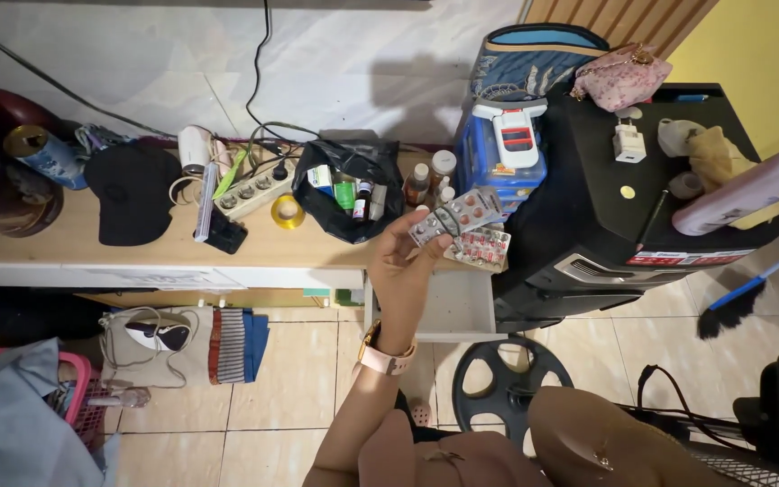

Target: The person is organizing various medicine bottles, packets, and supplies in a drawer.

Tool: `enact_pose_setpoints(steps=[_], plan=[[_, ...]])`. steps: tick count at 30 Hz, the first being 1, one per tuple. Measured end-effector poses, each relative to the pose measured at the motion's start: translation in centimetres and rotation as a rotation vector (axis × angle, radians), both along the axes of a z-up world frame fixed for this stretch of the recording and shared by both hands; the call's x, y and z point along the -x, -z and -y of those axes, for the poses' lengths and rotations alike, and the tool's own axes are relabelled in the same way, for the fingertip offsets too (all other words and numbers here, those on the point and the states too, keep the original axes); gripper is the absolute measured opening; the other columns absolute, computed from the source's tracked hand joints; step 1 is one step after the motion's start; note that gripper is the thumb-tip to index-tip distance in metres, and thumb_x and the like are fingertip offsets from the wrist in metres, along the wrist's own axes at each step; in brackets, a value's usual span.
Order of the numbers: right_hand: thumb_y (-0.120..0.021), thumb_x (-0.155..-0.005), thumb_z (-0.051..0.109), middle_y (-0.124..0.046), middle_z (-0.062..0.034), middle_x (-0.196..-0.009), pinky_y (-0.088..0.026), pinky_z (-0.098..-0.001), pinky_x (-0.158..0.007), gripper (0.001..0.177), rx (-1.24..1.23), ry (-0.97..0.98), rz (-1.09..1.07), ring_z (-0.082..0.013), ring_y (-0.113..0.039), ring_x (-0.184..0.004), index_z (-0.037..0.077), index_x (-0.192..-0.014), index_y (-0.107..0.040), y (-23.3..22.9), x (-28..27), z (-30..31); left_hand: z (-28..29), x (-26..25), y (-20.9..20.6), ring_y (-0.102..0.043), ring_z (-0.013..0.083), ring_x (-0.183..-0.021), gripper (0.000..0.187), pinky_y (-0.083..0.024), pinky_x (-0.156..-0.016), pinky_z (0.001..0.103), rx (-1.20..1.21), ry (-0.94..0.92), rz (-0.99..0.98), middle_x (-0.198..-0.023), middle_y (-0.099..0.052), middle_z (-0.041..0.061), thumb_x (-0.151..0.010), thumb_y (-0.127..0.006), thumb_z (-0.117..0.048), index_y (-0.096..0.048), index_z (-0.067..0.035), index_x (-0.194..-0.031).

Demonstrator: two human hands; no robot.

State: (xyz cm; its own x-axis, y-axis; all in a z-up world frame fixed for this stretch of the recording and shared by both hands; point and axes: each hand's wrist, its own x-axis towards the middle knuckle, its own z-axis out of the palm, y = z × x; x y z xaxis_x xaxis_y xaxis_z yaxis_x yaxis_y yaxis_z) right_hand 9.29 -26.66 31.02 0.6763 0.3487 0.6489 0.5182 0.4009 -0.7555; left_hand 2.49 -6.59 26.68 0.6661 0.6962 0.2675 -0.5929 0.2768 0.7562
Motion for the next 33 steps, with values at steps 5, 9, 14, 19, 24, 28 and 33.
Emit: enact_pose_setpoints(steps=[5, 9, 14, 19, 24, 28, 33], plan=[[-0.071, -0.096, -0.009, -0.063, -0.0133, -0.135, -0.049, -0.03, -0.105, 0.038, 0.006, 0.019, -0.01, -0.018, -0.058, -0.122, 0.003, -0.131, -0.061, 11.6, -1.5, 6.9, 0.3, 0.1, -0.4, -0.069, 0.0119, -0.102, 0.039, -0.059, -0.084, 0.024, -0.076, -0.047, -0.032, -0.115, -0.071, 0.008, -0.091, -0.077, 0.004, -0.064, 0.002, -0.128], [-0.07, -0.097, -0.009, -0.063, -0.0128, -0.134, -0.049, -0.029, -0.103, 0.036, 0.008, 0.034, -0.013, -0.017, -0.058, -0.119, 0.002, -0.13, -0.062, 13.0, -1.0, 8.9, 0.4, 0.2, -0.5, -0.069, 0.0114, -0.103, 0.039, -0.059, -0.083, 0.024, -0.101, -0.055, -0.048, -0.118, -0.07, 0.007, -0.09, -0.078, 0.004, -0.065, 0.002, -0.127], [-0.07, -0.098, -0.01, -0.064, -0.0122, -0.132, -0.049, -0.0277, -0.101, 0.033, 0.013, 0.056, -0.02, -0.0159, -0.058, -0.116, 0.002, -0.128, -0.063, 13.5, -0.9, 10.4, 0.5, 0.5, -0.6, -0.069, 0.011, -0.103, 0.039, -0.06, -0.084, 0.024, -0.106, -0.043, -0.049, -0.119, -0.07, 0.007, -0.091, -0.077, 0.003, -0.064, 0.002, -0.127], [-0.069, -0.1, -0.011, -0.065, -0.0117, -0.13, -0.049, -0.0264, -0.1, 0.03, 0.018, 0.071, -0.022, -0.0148, -0.059, -0.113, 0.001, -0.127, -0.064, 13.7, -1.4, 11.1, 0.5, 0.8, -0.3, -0.07, 0.0119, -0.101, 0.04, -0.059, -0.083, 0.024, -0.134, -0.039, -0.07, -0.116, -0.071, 0.01, -0.091, -0.079, 0.004, -0.065, 0.003, -0.129], [-0.069, -0.101, -0.011, -0.066, -0.0112, -0.127, -0.049, -0.0251, -0.098, 0.028, 0.024, 0.081, -0.021, -0.0137, -0.059, -0.11, 0.0, -0.126, -0.065, 0.5, -0.3, 2.8, 0.4, 1.1, -0.6, -0.07, 0.0117, -0.102, 0.04, -0.06, -0.082, 0.023, -0.148, -0.042, -0.071, -0.121, -0.07, 0.009, -0.09, -0.078, 0.004, -0.064, 0.002, -0.127], [-0.069, -0.102, -0.012, -0.067, -0.0107, -0.126, -0.049, -0.0241, -0.096, 0.025, 0.027, 0.092, -0.024, -0.0128, -0.059, -0.108, -0.001, -0.124, -0.065, -3.3, 0.7, 0.4, 0.5, 1.4, -0.5, -0.069, 0.012, -0.102, 0.04, -0.059, -0.081, 0.023, -0.134, -0.022, -0.07, -0.12, -0.07, 0.009, -0.09, -0.078, 0.004, -0.065, 0.002, -0.128], [-0.068, -0.103, -0.012, -0.068, -0.0102, -0.124, -0.049, -0.0228, -0.094, 0.023, 0.031, 0.105, -0.028, -0.0117, -0.059, -0.105, -0.001, -0.123, -0.066, -4.4, 1.1, -0.2, 0.4, 1.8, -0.8, -0.069, 0.0111, -0.102, 0.039, -0.061, -0.083, 0.024, -0.155, -0.036, -0.046, -0.12, -0.069, 0.008, -0.091, -0.077, 0.003, -0.064, 0.001, -0.128]])
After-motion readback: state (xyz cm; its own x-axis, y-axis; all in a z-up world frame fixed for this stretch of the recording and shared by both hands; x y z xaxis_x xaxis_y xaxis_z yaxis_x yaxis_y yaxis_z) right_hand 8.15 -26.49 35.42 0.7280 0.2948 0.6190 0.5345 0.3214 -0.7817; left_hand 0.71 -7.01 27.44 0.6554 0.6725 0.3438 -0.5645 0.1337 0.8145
